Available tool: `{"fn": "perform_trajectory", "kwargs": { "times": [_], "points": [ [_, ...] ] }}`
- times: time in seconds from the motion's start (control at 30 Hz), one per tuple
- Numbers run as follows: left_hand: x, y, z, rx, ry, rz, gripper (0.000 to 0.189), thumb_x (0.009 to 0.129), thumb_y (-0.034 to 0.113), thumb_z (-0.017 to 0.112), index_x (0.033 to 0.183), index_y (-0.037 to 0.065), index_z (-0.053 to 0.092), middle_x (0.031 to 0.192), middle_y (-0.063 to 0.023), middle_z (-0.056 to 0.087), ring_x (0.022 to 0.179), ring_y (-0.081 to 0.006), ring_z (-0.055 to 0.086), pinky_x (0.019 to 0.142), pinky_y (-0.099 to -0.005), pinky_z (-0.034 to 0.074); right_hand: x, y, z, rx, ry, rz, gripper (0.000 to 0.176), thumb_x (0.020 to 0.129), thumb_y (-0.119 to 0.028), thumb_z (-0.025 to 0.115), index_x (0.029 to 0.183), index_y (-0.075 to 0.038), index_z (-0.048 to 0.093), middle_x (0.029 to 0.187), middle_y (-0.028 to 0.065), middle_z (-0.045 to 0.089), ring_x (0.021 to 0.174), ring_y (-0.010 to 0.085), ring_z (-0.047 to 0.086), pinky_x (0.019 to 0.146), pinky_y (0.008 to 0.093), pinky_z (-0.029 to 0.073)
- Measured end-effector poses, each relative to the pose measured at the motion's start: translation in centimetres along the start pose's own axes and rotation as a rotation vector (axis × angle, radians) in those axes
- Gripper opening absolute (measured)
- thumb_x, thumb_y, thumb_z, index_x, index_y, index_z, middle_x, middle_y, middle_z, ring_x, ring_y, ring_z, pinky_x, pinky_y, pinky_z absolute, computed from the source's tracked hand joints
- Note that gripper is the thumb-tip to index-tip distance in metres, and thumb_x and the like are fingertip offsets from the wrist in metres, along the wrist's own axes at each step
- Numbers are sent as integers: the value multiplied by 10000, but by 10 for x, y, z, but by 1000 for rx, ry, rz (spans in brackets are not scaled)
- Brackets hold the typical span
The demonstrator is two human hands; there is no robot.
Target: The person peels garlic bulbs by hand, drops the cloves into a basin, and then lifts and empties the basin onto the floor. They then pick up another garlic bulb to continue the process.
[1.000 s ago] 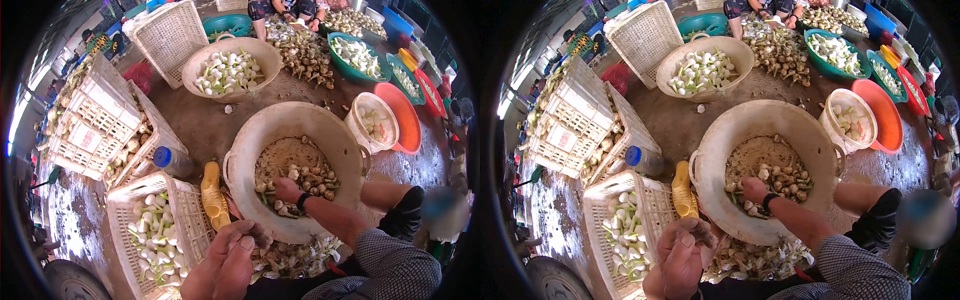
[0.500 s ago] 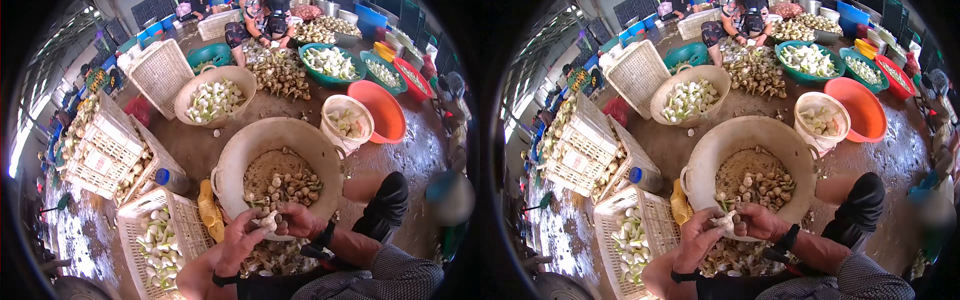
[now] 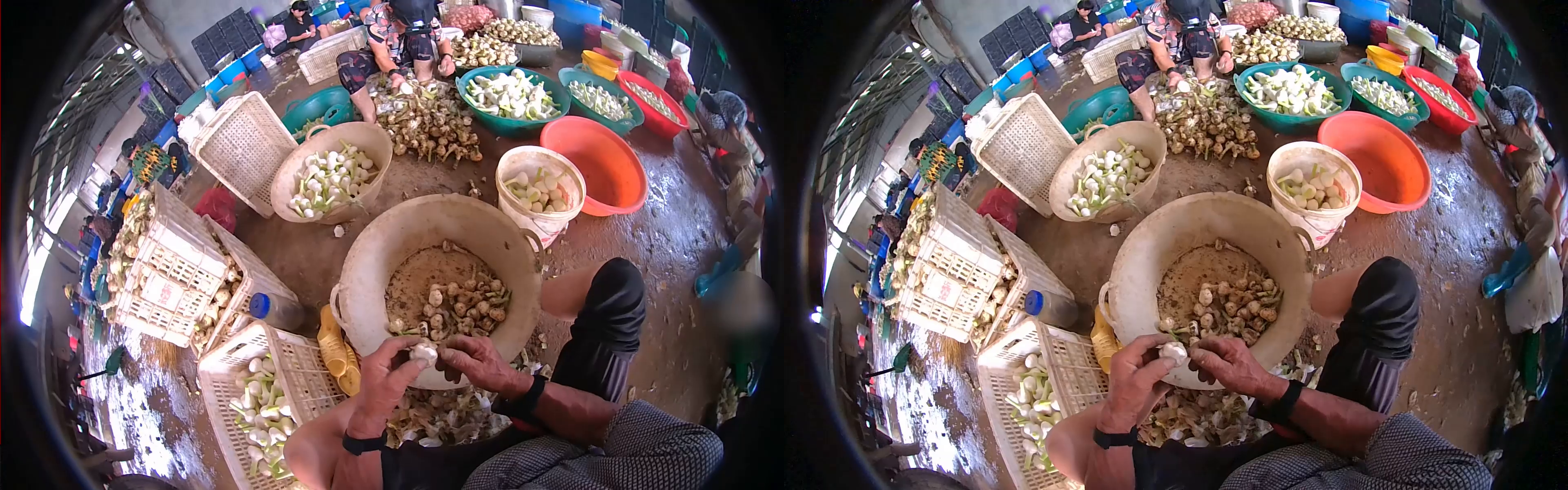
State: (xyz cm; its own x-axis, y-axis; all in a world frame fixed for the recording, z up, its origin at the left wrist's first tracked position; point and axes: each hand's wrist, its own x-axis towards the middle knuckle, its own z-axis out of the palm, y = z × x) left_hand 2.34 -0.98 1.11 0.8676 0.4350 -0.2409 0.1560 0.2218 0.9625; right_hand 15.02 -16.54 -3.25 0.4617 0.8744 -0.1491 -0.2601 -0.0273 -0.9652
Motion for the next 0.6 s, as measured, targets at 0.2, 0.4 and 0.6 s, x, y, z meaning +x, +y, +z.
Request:
{"fn": "perform_trajectory", "kwargs": {
  "times": [0.2,0.4,0.6],
  "points": [
    [8,-11,8,206,3,136,321,830,21,649,1137,-44,578,981,-109,654,898,-154,627,802,-297,520,0,-3,-13,-48,-53,27,348,941,-335,616,927,12,635,751,48,628,661,103,594,572,271,487],
    [12,-11,19,417,58,212,325,790,73,718,1073,-26,592,964,-77,641,844,-126,605,732,-275,505,-2,-3,-22,-54,-69,55,324,932,-317,635,919,6,633,724,35,629,633,98,591,538,274,475],
    [19,-9,29,707,79,477,316,729,55,771,1007,13,629,978,-84,630,787,-144,613,695,-273,509,-2,2,-28,-35,-61,58,259,936,-241,606,917,16,629,727,35,636,614,94,584,523,270,471]
  ]
}}
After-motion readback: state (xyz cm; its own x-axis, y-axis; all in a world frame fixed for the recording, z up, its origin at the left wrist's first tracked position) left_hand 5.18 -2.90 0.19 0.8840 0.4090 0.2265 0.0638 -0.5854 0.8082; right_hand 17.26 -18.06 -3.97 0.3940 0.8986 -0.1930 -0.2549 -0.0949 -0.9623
